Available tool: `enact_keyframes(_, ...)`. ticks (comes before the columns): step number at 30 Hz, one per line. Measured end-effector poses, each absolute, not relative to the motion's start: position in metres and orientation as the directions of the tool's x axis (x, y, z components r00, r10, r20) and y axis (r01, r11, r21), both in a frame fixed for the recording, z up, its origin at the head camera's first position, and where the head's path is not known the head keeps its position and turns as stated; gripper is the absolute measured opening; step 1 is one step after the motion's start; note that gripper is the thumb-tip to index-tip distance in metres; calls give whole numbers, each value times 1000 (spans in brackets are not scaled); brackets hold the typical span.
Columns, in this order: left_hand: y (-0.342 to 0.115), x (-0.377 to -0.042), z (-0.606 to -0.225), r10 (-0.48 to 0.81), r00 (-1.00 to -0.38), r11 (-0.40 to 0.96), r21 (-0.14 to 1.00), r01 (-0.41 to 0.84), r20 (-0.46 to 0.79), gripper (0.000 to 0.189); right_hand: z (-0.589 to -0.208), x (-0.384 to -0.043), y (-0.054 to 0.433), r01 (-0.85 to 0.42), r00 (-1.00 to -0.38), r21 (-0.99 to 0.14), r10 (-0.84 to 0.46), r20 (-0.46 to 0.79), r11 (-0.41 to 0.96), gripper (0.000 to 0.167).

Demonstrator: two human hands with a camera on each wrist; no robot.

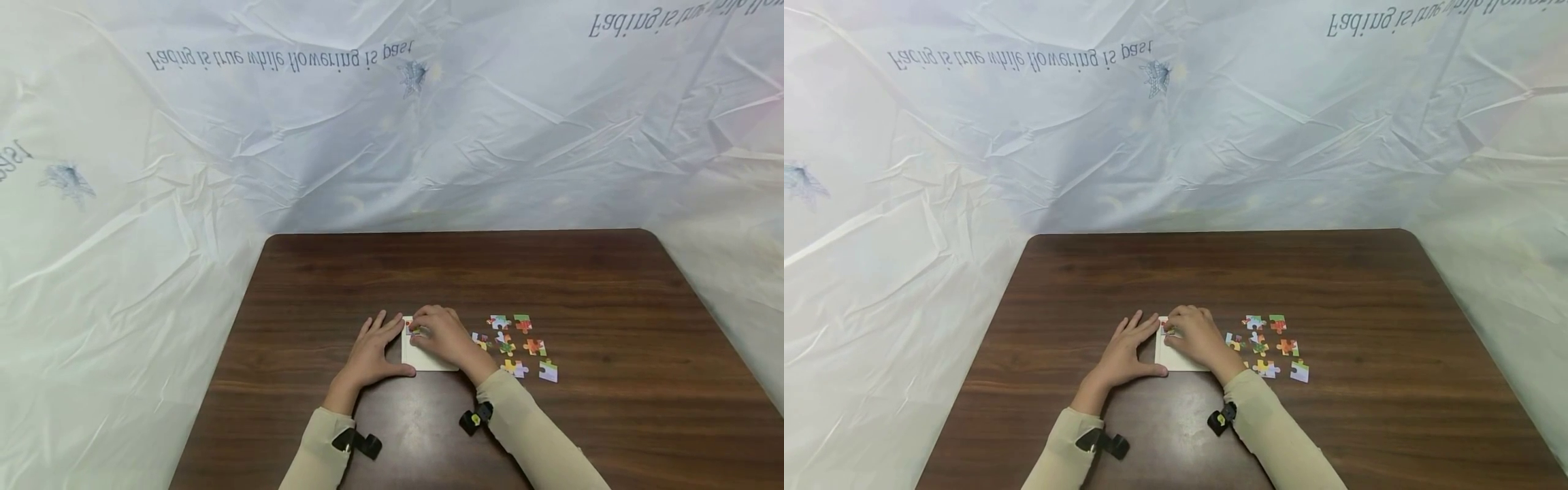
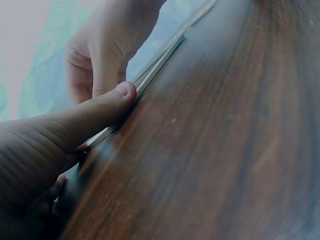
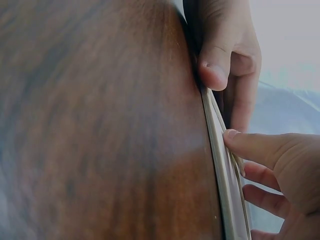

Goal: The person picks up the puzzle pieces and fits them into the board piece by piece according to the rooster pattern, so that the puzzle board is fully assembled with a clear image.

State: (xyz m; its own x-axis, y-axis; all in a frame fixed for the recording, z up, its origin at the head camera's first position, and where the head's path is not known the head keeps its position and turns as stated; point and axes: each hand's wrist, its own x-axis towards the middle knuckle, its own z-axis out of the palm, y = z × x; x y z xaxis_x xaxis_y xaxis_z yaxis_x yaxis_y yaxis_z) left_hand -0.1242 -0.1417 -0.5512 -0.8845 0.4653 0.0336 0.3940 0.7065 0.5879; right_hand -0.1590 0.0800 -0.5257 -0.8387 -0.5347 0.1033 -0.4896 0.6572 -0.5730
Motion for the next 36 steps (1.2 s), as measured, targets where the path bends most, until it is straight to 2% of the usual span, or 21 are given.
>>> enact_keyframes(25,-142,-125,-549,463,-885,673,630,387,49,99,-530,-161,77,-453,-864,-584,-493,101,674,13)
enact_keyframes(36,-142,-126,-552,470,-881,681,615,397,48,96,-531,-161,75,-429,-879,-568,-470,83,702,13)
